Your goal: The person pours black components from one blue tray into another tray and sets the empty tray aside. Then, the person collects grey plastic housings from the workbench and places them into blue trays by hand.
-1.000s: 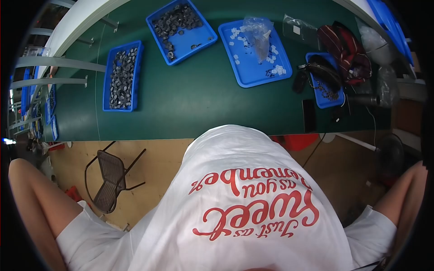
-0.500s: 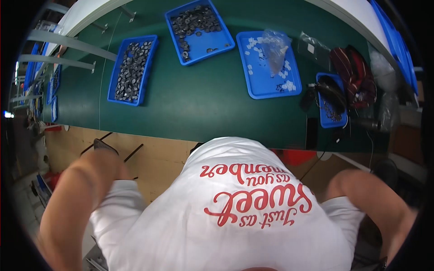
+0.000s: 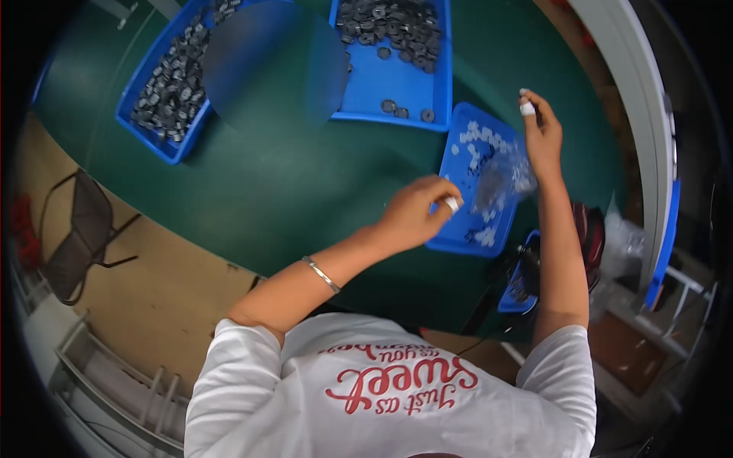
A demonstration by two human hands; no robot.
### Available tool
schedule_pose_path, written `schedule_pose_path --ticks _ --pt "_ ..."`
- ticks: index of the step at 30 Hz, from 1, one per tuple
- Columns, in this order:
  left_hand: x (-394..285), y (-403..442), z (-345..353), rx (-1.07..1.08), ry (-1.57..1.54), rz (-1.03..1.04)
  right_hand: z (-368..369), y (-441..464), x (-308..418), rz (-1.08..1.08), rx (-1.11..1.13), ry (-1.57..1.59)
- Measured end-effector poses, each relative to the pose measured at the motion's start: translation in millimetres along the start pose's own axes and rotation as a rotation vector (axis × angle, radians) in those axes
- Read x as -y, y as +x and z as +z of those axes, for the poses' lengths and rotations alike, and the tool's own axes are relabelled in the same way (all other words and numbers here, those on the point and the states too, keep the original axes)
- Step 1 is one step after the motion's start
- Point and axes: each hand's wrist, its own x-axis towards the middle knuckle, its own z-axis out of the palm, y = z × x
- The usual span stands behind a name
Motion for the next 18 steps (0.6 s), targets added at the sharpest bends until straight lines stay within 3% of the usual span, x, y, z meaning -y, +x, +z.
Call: schedule_pose_path --ticks 2,4,9,11,12,15,18 --pt "28 15 17 -0.038 -0.027 0.082 20 61 -44 -0.023 0.012 -0.043" --pt "58 32 27 -0.074 -0.101 0.118 35 115 -89 0.157 -0.028 -0.108" --pt "138 68 23 -0.364 -0.038 0.115 68 218 -172 0.270 -0.039 -0.203" --pt "145 69 24 -0.278 -0.058 0.099 80 256 -202 0.251 -0.105 -0.401" --pt "145 70 21 -0.131 0.034 0.034 84 271 -201 0.258 -0.079 -0.475" --pt "141 82 16 -0.251 -0.004 -0.037 90 319 -220 0.231 -0.196 -0.669" --pt "143 81 12 -0.173 -0.112 -0.076 92 360 -254 0.181 -0.215 -0.713"
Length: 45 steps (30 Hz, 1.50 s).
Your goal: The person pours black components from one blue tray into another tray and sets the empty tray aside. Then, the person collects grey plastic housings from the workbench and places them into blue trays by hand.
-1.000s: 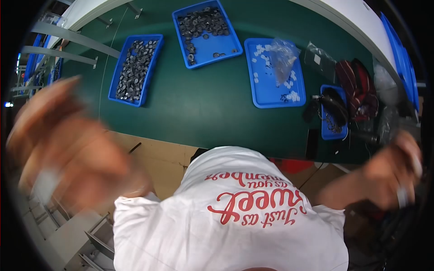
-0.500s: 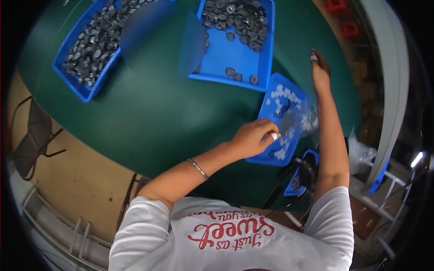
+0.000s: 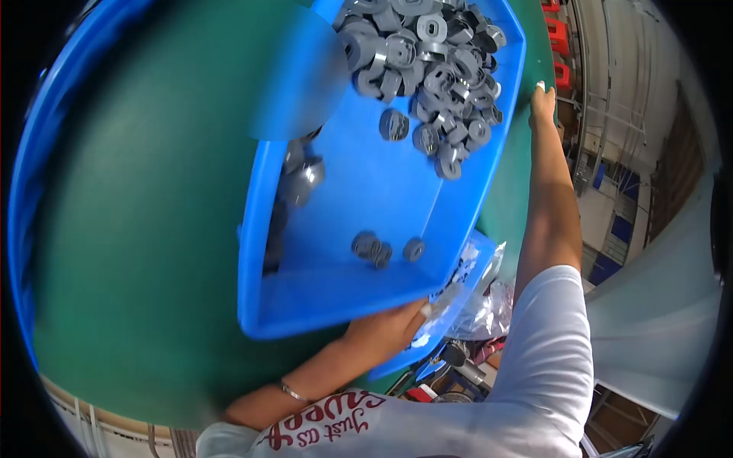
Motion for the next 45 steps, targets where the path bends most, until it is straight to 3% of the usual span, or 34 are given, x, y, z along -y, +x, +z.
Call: schedule_pose_path --ticks 2,7,11,13,19,25,27,30,33,34,35,37,38,41,45 --pt "2 1 -3 0.086 0.025 -0.020 15 24 5 -0.070 0.014 -0.083" --pt "-1 -1 -1 0.271 0.191 -0.047 49 75 -10 0.035 -0.090 -0.341" --pt "14 10 4 0.315 0.362 0.062 62 132 -44 -0.016 0.022 -0.262" --pt "19 12 4 0.346 0.447 0.125 61 138 -49 -0.117 0.027 -0.151" --pt "18 3 2 0.396 0.663 0.328 50 110 -32 -0.076 -0.137 -0.272" --pt "6 -14 -7 0.395 0.857 0.500 43 101 -34 -0.035 -0.030 -0.273" --pt "0 -13 -5 0.285 0.284 0.100 45 100 -44 -0.049 0.020 -0.175" --pt "-3 -13 1 0.187 0.033 -0.047 32 51 -20 -0.039 -0.053 -0.214" --pt "-3 -13 1 0.166 0.050 -0.102 22 23 -1 -0.056 -0.035 -0.404" --pt "-7 -10 -4 0.314 -0.020 -0.212 15 14 5 -0.076 0.038 -0.441" --pt "-8 -10 -2 0.315 -0.019 -0.207 9 3 11 -0.133 0.042 -0.485" --pt "-3 -9 5 0.007 0.082 -0.038 0 -14 20 -0.158 0.120 -0.577" --pt "-2 -10 6 0.006 0.071 -0.033 -6 -22 23 -0.201 0.166 -0.587" --pt "2 -10 6 0.049 0.111 -0.020 -36 -61 26 -0.324 0.142 -0.342" --pt "3 -3 5 0.033 0.137 0.112 -129 -182 65 -0.091 0.249 0.439"
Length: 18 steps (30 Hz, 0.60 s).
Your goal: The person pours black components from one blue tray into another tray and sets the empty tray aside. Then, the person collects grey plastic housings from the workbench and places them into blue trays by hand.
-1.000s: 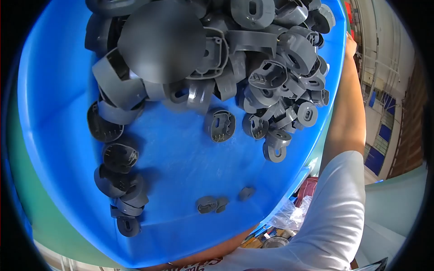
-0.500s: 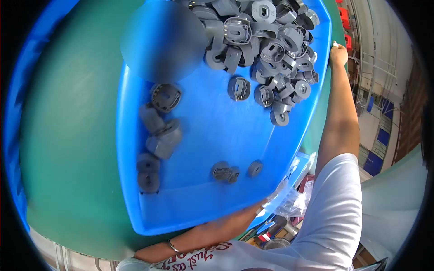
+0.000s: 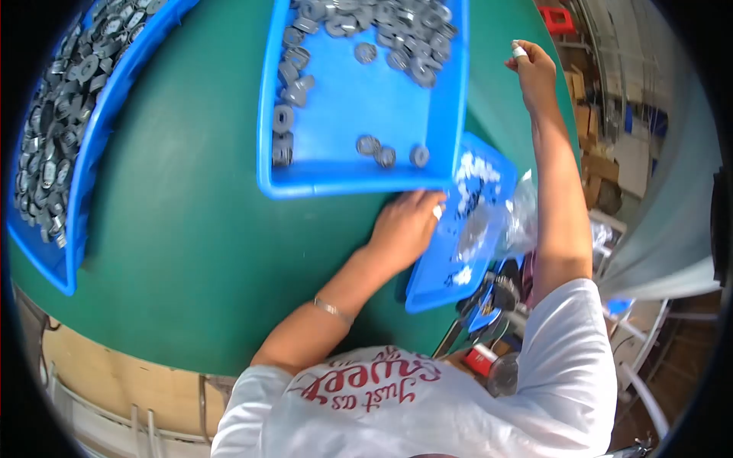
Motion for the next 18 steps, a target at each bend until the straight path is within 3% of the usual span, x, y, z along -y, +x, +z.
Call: schedule_pose_path --ticks 4,6,10,14,18 --pt "-7 -3 -5 0.045 0.081 0.065 -61 -172 52 0.181 0.037 0.427" --pt "-12 -6 -7 0.044 0.077 0.092 -86 -246 53 0.297 0.012 0.387" --pt "-16 -32 -5 0.029 -0.055 -0.074 -105 -362 21 0.529 0.011 0.519" --pt "-34 -87 -15 0.020 0.070 -0.204 -135 -389 -6 0.514 -0.160 0.539" --pt "-57 -159 -31 0.050 0.171 -0.260 -170 -346 -9 0.296 -0.292 0.593"
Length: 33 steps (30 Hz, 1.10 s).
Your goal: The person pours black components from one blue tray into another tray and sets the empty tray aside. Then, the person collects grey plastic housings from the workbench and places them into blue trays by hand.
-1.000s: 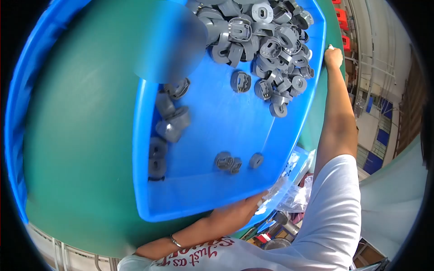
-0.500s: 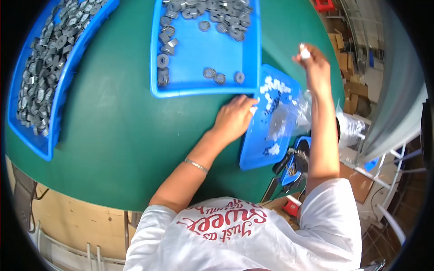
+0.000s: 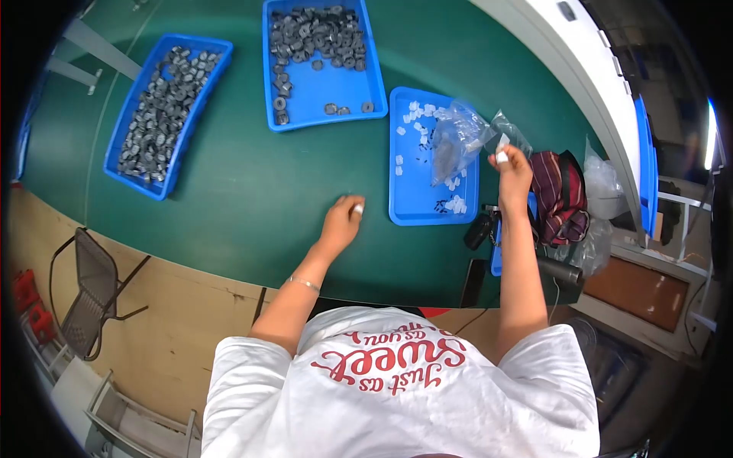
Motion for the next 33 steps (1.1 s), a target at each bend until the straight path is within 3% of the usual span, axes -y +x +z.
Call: schedule_pose_path --ticks 6,10,12,13,14,15,16,18,22,26,28,32,33 --pt "19 -98 -41 0.057 0.182 -0.145 18 83 24 -0.374 0.016 -0.279" --pt "16 -133 -74 -0.025 0.247 -0.317 19 118 -8 -0.400 0.225 -0.674" --pt "21 -144 -85 -0.095 0.284 -0.273 19 131 -28 -0.408 0.355 -0.758" --pt "26 -149 -88 -0.123 0.276 -0.291 20 135 -43 -0.553 0.398 -0.782" --pt "29 -152 -91 -0.153 0.263 -0.308 25 126 -21 -0.226 0.599 -0.824" --pt "29 -156 -94 -0.171 0.282 -0.314 25 121 -30 -0.292 0.654 -0.666" --pt "27 -159 -97 -0.171 0.294 -0.321 24 127 -45 -0.143 0.795 -0.525" --pt "17 -164 -98 -0.199 0.291 -0.388 19 123 -54 -0.032 0.930 -0.569" --pt "16 -165 -99 -0.190 0.219 -0.457 24 86 -19 0.310 0.834 -0.712" --pt "15 -159 -93 -0.149 0.237 -0.418 15 86 -24 0.210 0.849 -0.721" --pt "-1 -154 -92 -0.150 0.223 -0.406 8 87 -22 0.010 0.797 -0.903" --pt "-10 -139 -88 -0.126 0.195 -0.339 -6 83 -29 0.018 0.751 -1.051" --pt "-19 -136 -88 -0.119 0.172 -0.332 -13 77 -31 -0.127 0.711 -1.065"
